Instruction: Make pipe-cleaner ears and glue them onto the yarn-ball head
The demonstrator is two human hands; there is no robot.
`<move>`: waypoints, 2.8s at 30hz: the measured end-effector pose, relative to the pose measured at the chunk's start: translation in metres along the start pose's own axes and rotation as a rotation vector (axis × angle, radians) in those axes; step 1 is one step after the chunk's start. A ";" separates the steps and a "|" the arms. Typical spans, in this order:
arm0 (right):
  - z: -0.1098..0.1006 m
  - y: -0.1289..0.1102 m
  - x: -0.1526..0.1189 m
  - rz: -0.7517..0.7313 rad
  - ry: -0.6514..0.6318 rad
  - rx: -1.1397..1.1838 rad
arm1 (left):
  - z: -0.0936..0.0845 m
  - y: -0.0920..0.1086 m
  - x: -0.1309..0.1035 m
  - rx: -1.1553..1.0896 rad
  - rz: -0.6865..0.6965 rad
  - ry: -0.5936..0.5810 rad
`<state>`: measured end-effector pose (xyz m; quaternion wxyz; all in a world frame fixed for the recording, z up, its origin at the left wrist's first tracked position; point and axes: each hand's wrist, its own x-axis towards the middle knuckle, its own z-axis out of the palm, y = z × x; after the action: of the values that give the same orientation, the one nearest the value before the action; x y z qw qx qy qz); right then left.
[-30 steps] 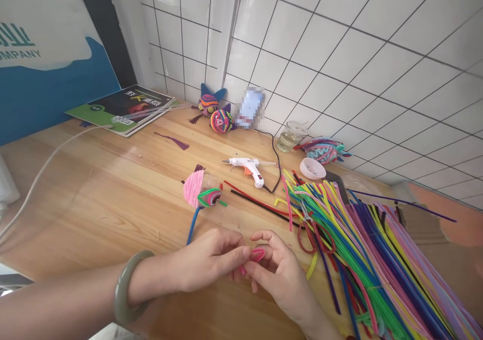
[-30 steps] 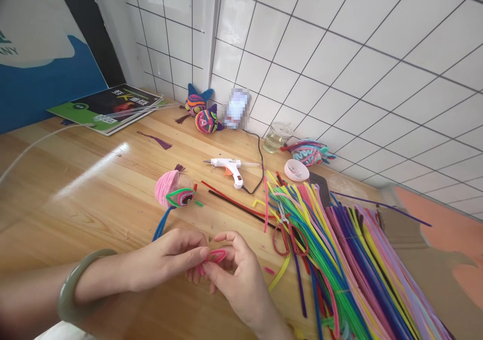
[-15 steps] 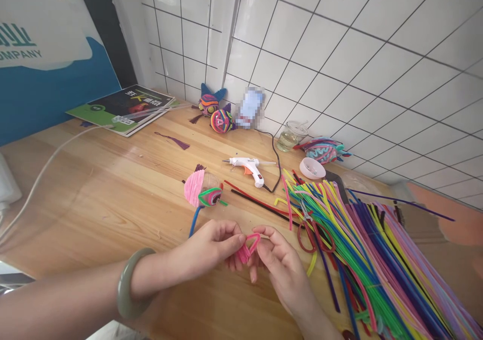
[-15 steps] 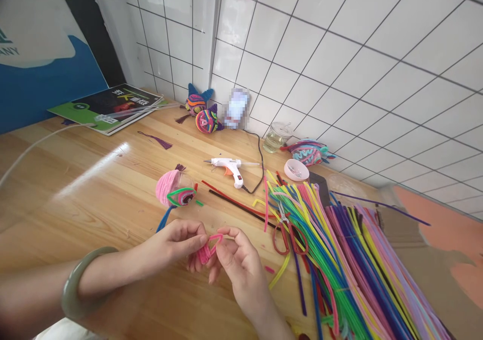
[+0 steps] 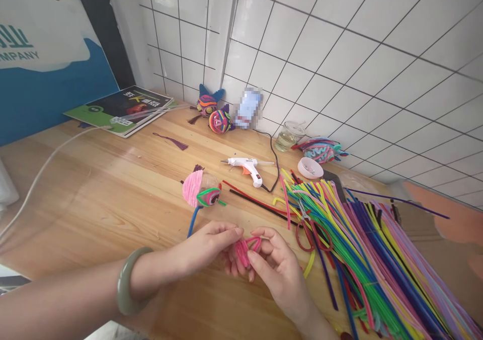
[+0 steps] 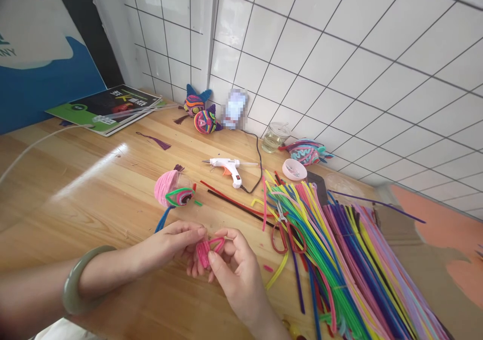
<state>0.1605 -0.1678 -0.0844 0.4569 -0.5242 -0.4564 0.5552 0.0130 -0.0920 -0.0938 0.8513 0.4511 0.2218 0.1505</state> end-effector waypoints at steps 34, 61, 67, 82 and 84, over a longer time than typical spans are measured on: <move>-0.010 0.002 -0.001 -0.440 0.127 -0.933 | 0.012 0.000 -0.010 0.587 0.226 0.232; -0.004 0.014 0.002 -0.387 0.219 -0.928 | 0.008 -0.006 -0.007 0.467 0.232 0.175; -0.006 0.014 0.001 -0.332 0.181 -0.868 | 0.011 -0.002 -0.006 0.392 0.224 0.187; -0.001 0.001 0.004 0.033 0.070 -0.150 | 0.002 0.000 0.002 0.097 0.155 0.227; 0.001 0.002 0.004 0.038 0.081 -0.172 | 0.002 0.000 0.002 0.143 0.157 0.233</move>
<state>0.1595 -0.1644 -0.0867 0.4178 -0.5920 -0.4733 0.5010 0.0159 -0.0929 -0.0932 0.7709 0.5062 0.2933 0.2519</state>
